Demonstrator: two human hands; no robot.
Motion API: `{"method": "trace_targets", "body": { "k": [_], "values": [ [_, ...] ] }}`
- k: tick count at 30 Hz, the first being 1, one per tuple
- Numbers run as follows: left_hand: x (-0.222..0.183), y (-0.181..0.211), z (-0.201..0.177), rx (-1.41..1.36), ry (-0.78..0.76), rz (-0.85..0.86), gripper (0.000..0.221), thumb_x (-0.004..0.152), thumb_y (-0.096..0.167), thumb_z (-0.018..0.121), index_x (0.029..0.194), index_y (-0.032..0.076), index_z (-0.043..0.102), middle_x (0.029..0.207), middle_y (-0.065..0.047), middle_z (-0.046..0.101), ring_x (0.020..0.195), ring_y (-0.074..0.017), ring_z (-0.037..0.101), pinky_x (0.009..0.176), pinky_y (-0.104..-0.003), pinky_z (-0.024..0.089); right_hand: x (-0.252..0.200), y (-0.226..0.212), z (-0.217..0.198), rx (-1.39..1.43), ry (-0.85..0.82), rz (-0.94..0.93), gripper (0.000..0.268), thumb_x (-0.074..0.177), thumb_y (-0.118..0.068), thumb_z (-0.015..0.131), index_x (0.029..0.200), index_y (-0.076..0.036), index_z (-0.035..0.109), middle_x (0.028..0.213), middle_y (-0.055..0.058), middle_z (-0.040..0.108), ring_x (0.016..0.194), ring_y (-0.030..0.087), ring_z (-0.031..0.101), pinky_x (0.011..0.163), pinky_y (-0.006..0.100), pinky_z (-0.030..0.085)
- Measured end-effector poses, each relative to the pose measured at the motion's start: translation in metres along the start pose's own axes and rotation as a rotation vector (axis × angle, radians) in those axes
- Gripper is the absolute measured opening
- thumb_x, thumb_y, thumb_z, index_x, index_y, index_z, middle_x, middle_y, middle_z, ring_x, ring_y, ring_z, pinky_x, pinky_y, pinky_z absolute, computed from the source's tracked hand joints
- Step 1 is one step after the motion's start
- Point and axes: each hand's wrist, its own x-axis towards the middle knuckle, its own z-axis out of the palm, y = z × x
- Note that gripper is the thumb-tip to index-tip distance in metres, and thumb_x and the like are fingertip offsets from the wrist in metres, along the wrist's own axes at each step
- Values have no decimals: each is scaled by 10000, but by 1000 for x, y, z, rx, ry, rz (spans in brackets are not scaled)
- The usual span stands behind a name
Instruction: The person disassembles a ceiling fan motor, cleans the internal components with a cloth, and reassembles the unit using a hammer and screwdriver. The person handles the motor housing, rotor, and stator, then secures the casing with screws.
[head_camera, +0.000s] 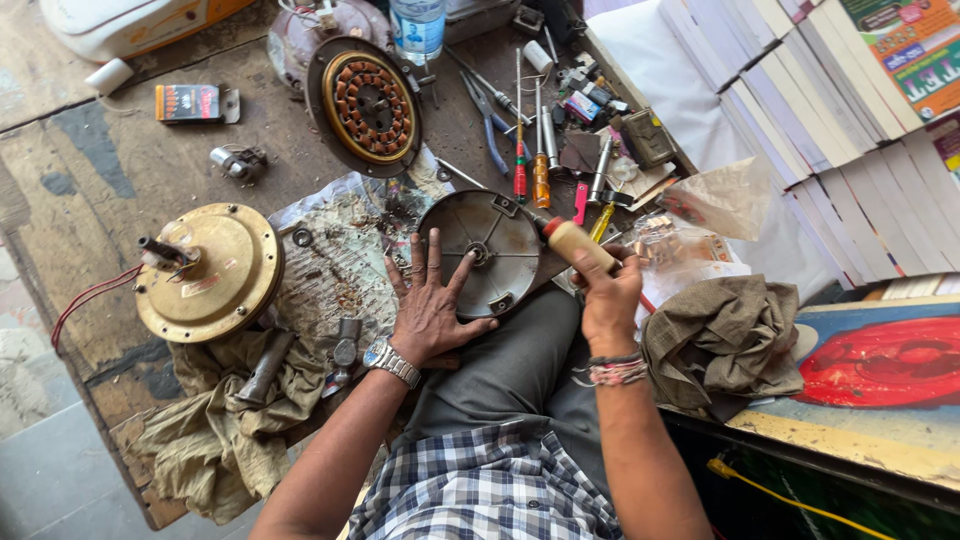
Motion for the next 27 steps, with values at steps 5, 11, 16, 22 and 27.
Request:
{"method": "trace_targets", "body": {
  "k": [5, 11, 16, 22, 27],
  "values": [
    [1, 0, -1, -54, -98, -43, 1046, 633, 889, 630, 1508, 333, 485, 1688, -225, -90, 1521, -446, -210, 1098, -767, -143, 36, -4, -38, 56, 71, -31, 427, 835, -133, 885, 1008, -43, 505, 931, 66, 592, 791, 175, 650, 709, 401, 673],
    [1, -1, -1, -24, -58, -31, 1093, 627, 901, 650, 1537, 331, 449, 1685, -227, -95, 1519, -448, -214, 1094, -775, -124, 80, -2, -30, -271, 1, -205, 548, 807, -62, 863, 1188, -60, 468, 1042, 75, 659, 947, 185, 684, 818, 322, 614],
    [2, -2, 2, -39, -75, -44, 1129, 602, 907, 659, 1548, 334, 428, 1680, -228, -104, 1510, -444, -225, 1090, -777, -129, 103, 24, 4, -677, -34, -374, 652, 795, -31, 845, 1306, -62, 441, 1169, 135, 693, 1040, 236, 726, 893, 339, 597],
    [0, -3, 4, -56, -104, -64, 1112, 583, 910, 658, 1529, 365, 445, 1681, -223, -112, 1510, -439, -235, 1101, -773, -135, 98, 36, 27, -840, -33, -521, 665, 791, -37, 857, 1319, -38, 454, 1226, 159, 701, 1053, 281, 718, 898, 379, 581],
    [1, -5, 6, 4, -14, -8, 1207, 604, 935, 666, 1582, 274, 416, 1689, -226, -102, 1515, -443, -223, 1100, -768, -133, 35, 36, 23, -690, 56, -428, 331, 967, -117, 774, 1198, -26, 555, 1101, 123, 685, 931, 216, 694, 822, 365, 612]
  ]
}}
